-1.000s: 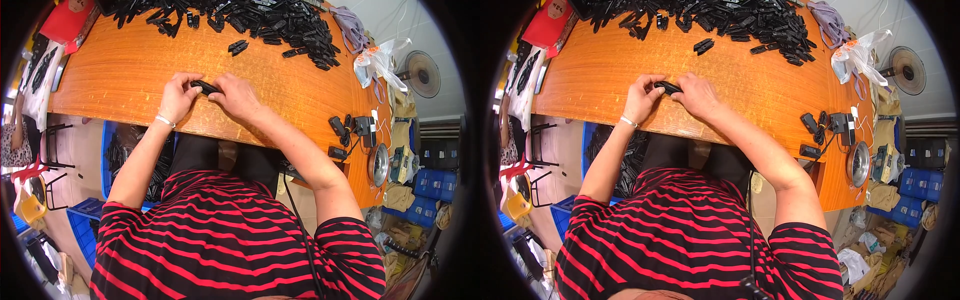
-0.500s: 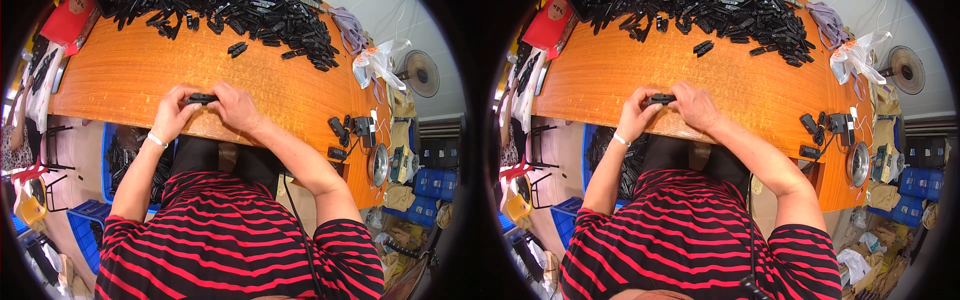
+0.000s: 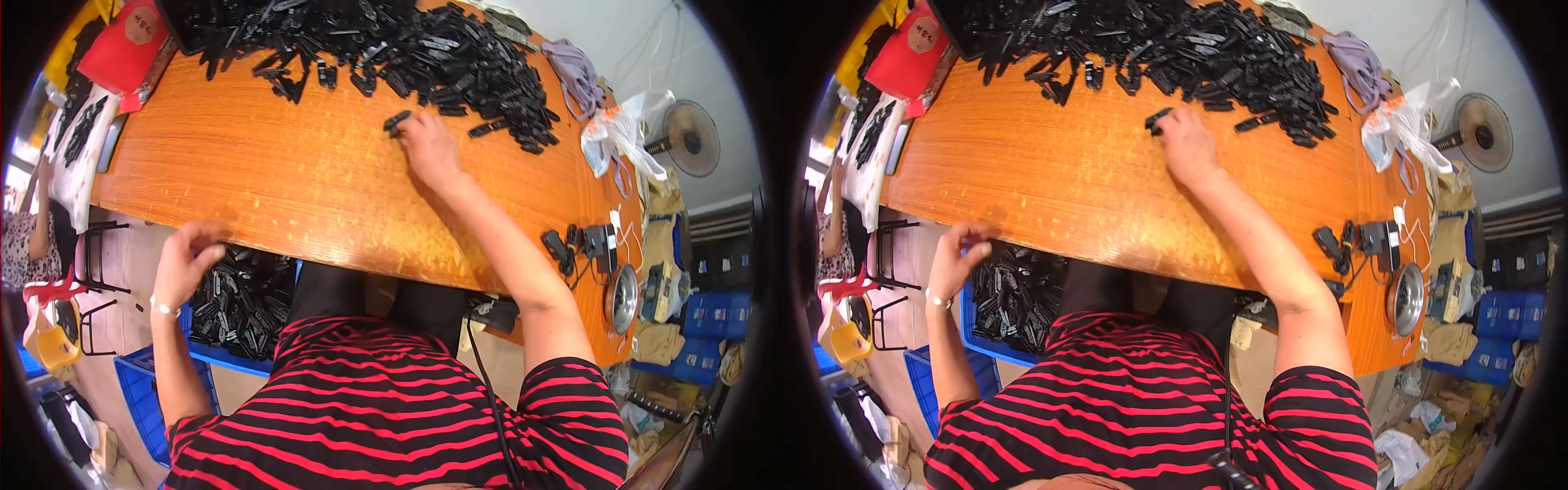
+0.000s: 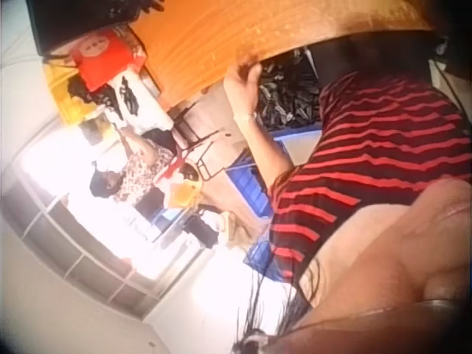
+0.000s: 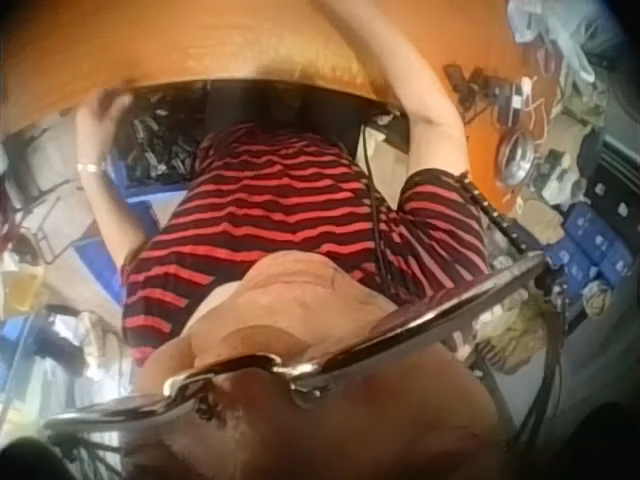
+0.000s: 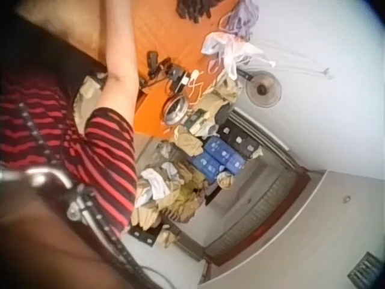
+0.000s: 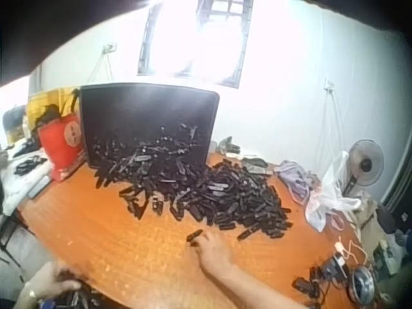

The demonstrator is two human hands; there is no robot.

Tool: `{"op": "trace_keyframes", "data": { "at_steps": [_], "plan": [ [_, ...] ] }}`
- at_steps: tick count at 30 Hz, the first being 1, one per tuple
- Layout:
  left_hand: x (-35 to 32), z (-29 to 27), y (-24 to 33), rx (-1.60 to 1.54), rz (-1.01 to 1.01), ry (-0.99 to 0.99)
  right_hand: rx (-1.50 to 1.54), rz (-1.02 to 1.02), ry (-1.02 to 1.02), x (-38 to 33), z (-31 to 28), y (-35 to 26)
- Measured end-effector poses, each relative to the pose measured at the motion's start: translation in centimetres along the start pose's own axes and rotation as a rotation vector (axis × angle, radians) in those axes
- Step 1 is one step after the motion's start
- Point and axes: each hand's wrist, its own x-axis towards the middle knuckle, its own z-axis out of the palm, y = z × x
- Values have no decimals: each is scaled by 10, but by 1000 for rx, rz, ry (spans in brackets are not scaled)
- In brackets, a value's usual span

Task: Assembling small black plastic components by hand at a wooden workbench.

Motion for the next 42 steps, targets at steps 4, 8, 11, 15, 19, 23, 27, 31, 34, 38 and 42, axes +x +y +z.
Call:
{"op": "trace_keyframes", "data": {
  "at_steps": [4, 8, 11, 15, 19, 23, 27, 31, 34, 38, 42],
  "plan": [
    [87, 22, -4, 209, 239, 253, -78, -49, -54, 15, 4, 19],
    [180, 40, 3, 423, 439, 398, -99, -48, -95, 32, 10, 15],
    [239, 50, -5, 544, 477, 387, -154, -44, -94, 38, 24, 26],
    [256, 57, 7, 661, 527, 388, -188, -69, -143, 36, 29, 22],
    [245, 53, 11, 770, 468, 322, -93, -144, -227, 19, 32, -32],
    [235, 48, 14, 830, 415, 268, 83, -209, -265, 12, 46, -64],
    [209, 53, 18, 459, 286, 300, 176, -172, -210, 16, 38, -83],
    [181, 78, 25, -419, 141, 190, 409, 14, -37, 20, 21, -100],
    [151, 102, 53, -759, 70, 107, 493, 68, -17, 13, 21, -105],
    [134, 112, 58, -870, -33, 67, 753, 188, -33, 5, 27, -101],
    [128, 104, 49, -820, -46, -5, 1016, 475, -240, 8, 9, -92]
  ]
}}
